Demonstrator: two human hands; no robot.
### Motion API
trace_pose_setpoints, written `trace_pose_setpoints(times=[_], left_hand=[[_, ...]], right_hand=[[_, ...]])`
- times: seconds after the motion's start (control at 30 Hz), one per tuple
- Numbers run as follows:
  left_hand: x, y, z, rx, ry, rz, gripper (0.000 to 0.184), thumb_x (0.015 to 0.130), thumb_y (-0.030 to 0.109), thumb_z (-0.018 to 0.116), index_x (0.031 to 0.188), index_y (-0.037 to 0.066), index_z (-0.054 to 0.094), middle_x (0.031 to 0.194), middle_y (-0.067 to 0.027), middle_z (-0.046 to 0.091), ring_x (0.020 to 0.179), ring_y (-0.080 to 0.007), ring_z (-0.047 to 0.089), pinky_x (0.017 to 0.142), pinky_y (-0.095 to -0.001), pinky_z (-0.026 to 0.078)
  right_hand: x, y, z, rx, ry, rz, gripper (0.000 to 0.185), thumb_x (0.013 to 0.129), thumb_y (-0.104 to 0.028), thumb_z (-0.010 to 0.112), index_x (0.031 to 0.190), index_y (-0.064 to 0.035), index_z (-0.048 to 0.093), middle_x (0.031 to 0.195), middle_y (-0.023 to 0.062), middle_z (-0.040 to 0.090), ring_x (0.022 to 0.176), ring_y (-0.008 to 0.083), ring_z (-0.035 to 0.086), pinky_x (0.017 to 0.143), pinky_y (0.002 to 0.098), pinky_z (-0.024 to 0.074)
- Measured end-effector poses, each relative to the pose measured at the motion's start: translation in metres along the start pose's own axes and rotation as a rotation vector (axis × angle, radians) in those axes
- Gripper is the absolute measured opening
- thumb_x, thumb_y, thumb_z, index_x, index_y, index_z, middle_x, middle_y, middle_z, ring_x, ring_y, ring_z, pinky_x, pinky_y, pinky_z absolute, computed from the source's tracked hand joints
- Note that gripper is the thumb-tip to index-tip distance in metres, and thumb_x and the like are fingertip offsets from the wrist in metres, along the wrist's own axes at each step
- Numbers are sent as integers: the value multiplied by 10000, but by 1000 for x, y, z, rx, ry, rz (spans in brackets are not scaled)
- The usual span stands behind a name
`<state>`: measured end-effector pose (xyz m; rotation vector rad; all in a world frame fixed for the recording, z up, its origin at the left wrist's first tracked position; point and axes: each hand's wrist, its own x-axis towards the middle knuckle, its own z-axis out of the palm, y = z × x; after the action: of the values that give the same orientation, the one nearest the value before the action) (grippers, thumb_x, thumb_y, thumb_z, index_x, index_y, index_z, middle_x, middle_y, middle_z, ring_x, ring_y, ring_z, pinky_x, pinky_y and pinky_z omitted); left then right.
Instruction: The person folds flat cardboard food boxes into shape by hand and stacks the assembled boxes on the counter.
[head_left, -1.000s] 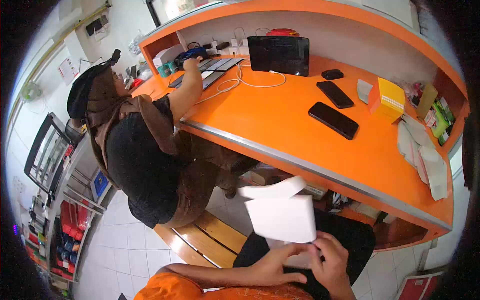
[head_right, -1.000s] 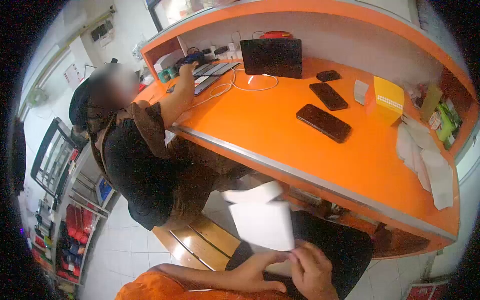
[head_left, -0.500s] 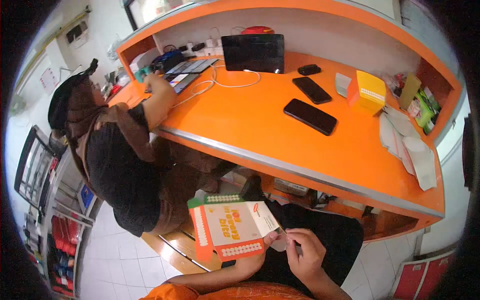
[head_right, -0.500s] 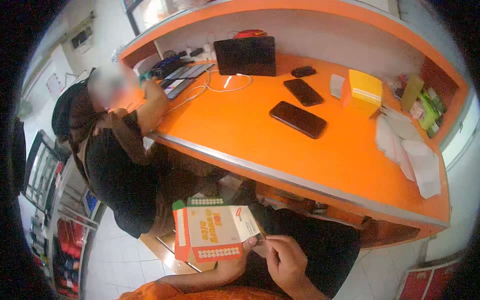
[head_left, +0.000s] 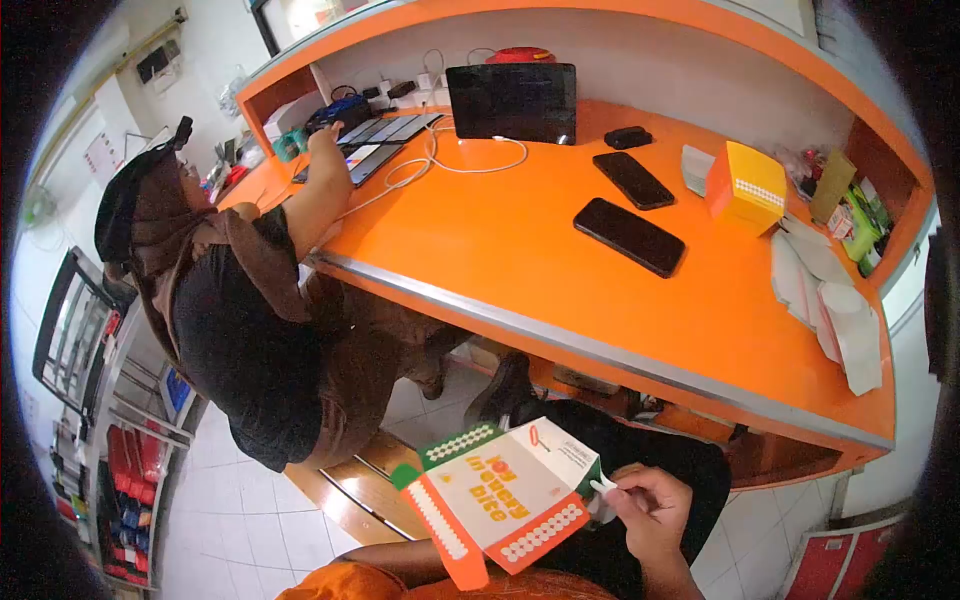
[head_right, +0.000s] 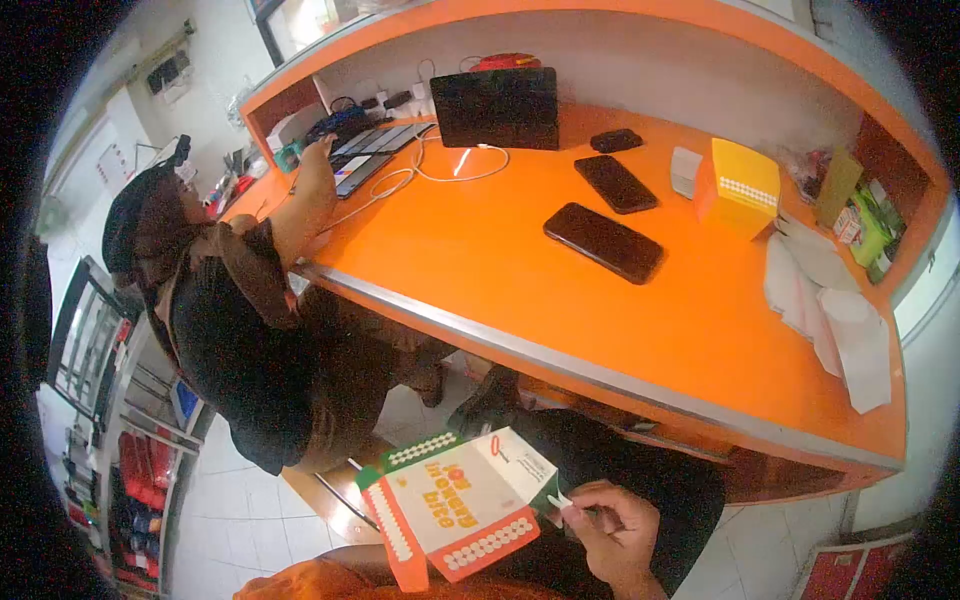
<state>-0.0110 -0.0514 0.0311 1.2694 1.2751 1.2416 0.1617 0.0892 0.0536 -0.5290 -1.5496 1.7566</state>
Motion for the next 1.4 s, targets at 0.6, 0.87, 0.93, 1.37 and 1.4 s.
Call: trace_pose_setpoints(times=[0.6, 0.87, 0.93, 1.37, 1.4], left_hand=[[-13, -44, 15, -674, 191, -144, 311, 1073, 222, 649, 1286, -6, 651, 1161, -80, 683, 1094, -192, 643, 969, -348, 499], [-7, -57, 23, -727, 146, -126, 322, 1078, 222, 642, 1303, -7, 651, 1166, -75, 679, 1110, -188, 639, 990, -338, 488], [4, -52, 28, -604, 66, 5, 324, 1079, 222, 640, 1308, -7, 651, 1167, -74, 678, 1114, -187, 638, 996, -336, 485], [73, 139, -45, 147, -841, 581, 287, 963, 289, 762, 1124, 52, 740, 949, -122, 684, 957, -293, 669, 880, -425, 520], [92, 156, -56, 295, -750, 698, 364, 987, 384, 746, 1169, 69, 730, 902, -88, 704, 816, -239, 689, 749, -383, 542]], right_hand=[[-14, -8, 0, -313, 13, -28, 180, 896, -5, 786, 958, 13, 618, 921, 107, 679, 781, 124, 602, 692, 266, 481], [-15, 0, -5, -402, -91, -117, 305, 918, -137, 815, 1103, -18, 604, 1010, 102, 649, 811, 153, 622, 697, 299, 509], [-12, 2, -7, -265, -26, 70, 434, 883, -109, 849, 1151, -24, 519, 1041, 55, 563, 814, 117, 580, 734, 300, 505], [-67, -65, -121, -722, 331, 14, 590, 871, -137, 787, 1397, 13, 565, 1250, 131, 661, 1151, 259, 642, 971, 373, 534], [-70, -78, -144, -728, 421, 7, 572, 880, -204, 780, 1380, -1, 592, 1204, 140, 682, 1126, 275, 650, 967, 388, 540]])
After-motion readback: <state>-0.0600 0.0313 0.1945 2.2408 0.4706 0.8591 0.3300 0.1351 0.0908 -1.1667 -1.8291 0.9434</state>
